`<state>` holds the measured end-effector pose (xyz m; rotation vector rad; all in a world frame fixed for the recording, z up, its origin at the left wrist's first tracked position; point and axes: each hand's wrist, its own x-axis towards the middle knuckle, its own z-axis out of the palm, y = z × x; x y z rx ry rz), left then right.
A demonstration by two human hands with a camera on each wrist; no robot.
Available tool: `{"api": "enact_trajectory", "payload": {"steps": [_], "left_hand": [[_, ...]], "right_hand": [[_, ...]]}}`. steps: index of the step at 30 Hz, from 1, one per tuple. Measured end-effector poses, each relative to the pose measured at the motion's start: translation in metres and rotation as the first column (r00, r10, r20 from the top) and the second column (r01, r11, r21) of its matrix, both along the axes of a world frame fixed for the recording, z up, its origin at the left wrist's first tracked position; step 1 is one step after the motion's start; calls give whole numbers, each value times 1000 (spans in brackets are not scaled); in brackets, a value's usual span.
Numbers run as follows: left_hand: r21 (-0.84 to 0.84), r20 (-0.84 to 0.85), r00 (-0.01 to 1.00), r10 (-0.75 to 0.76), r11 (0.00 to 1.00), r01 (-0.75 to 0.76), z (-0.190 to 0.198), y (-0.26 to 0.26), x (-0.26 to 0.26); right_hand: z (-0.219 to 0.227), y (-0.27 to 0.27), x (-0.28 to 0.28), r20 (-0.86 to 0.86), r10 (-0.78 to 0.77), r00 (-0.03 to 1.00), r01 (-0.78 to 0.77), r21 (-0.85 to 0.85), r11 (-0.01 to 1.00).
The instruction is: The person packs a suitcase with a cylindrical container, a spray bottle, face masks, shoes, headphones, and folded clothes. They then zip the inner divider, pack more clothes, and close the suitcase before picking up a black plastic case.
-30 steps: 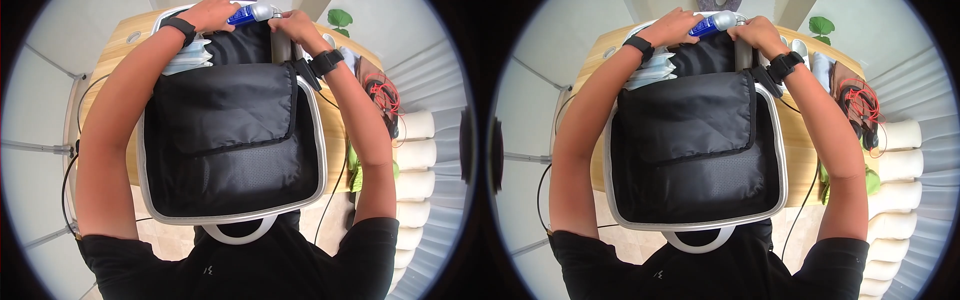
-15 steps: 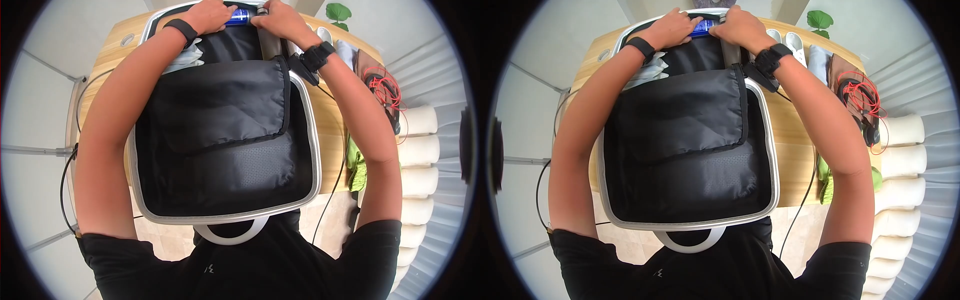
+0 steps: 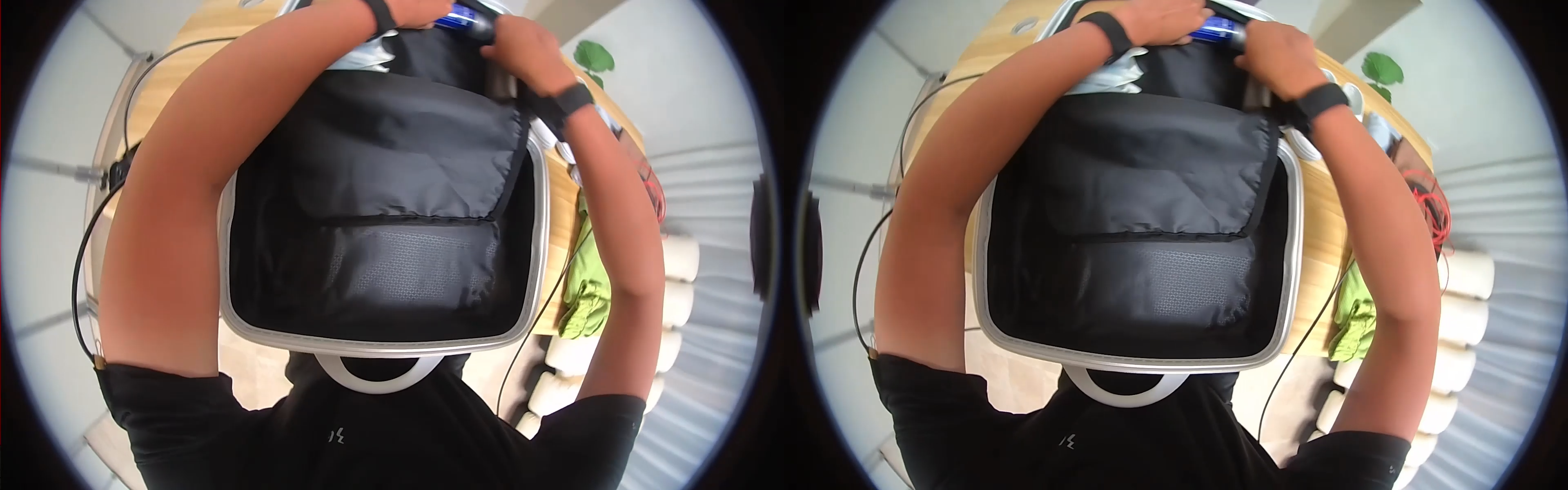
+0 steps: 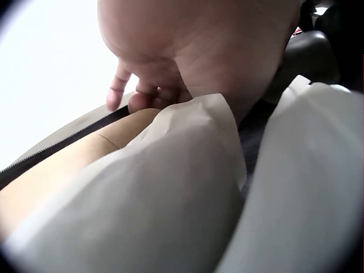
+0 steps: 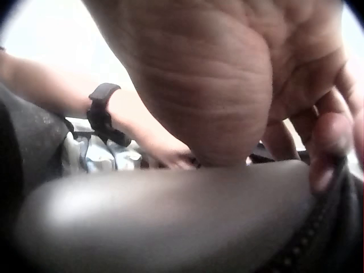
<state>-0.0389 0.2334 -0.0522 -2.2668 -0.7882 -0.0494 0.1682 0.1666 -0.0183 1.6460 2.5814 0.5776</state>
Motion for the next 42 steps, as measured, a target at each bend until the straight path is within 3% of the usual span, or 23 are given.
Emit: {"api": "enact_trajectory", "payload": {"steps": [4,6,10,12,14,15,18,20,23,25,28,29,32,34,35,37,38,40,42], "left_hand": [[-72,93,995,-33,997,40,-2,6,-8],[-126,139,987,-78,987,96,-1,8,-10],[-185,158,987,-34,981,63,7,6,-11],[-184,201,974,-105,972,143,16,3,-16],[-220,229,971,-67,968,119,27,-2,-20],[-168,308,937,-165,960,224,28,-5,-28],[-106,405,878,-255,941,322,32,-17,-50],[-171,418,901,-117,964,204,25,-20,-64],[-240,426,900,-88,949,207,44,-29,-70],[-478,410,905,112,871,109,58,-34,-67],[-504,470,872,140,853,135,58,-35,-71],[-601,468,844,261,795,88,55,-34,-72],[-602,507,825,249,787,132,56,-41,-85],[-531,606,772,195,821,210,43,-38,-99],[-522,612,772,171,821,231,44,-42,-103],[-677,622,682,386,703,220,49,-51,-110],[-668,629,684,370,707,232,49,-50,-113],[-694,680,580,448,648,313,45,-46,-119],[-712,661,592,460,633,304,48,-44,-121]], "right_hand": [[8,6,13,-43,-73,996,71,-48,996],[6,5,17,-170,-106,980,82,-141,987],[6,-3,16,-116,-84,990,72,-104,992],[7,-19,10,-87,-68,994,63,-55,996],[14,-34,2,-68,-132,989,125,-93,988],[15,-39,-1,-44,-183,982,176,-127,976],[12,-46,-3,-40,-175,984,171,-94,981],[11,-44,1,-53,-157,986,150,-109,983],[12,-42,2,-44,-122,991,117,-109,987],[8,-42,4,-28,-118,993,114,-103,988],[6,-40,9,-102,-164,981,158,-60,986],[13,-39,13,-189,-188,964,181,-53,982],[44,-28,47,-380,-220,899,238,0,971],[76,-14,78,-336,-467,818,394,-265,880],[77,-10,94,-336,-482,809,415,-254,874],[60,-2,126,-318,-540,779,475,-262,840],[43,-3,142,-322,-435,841,409,-148,901],[27,-7,139,-298,-501,813,470,-173,866],[21,-12,126,-237,-531,814,473,-261,841]]}}
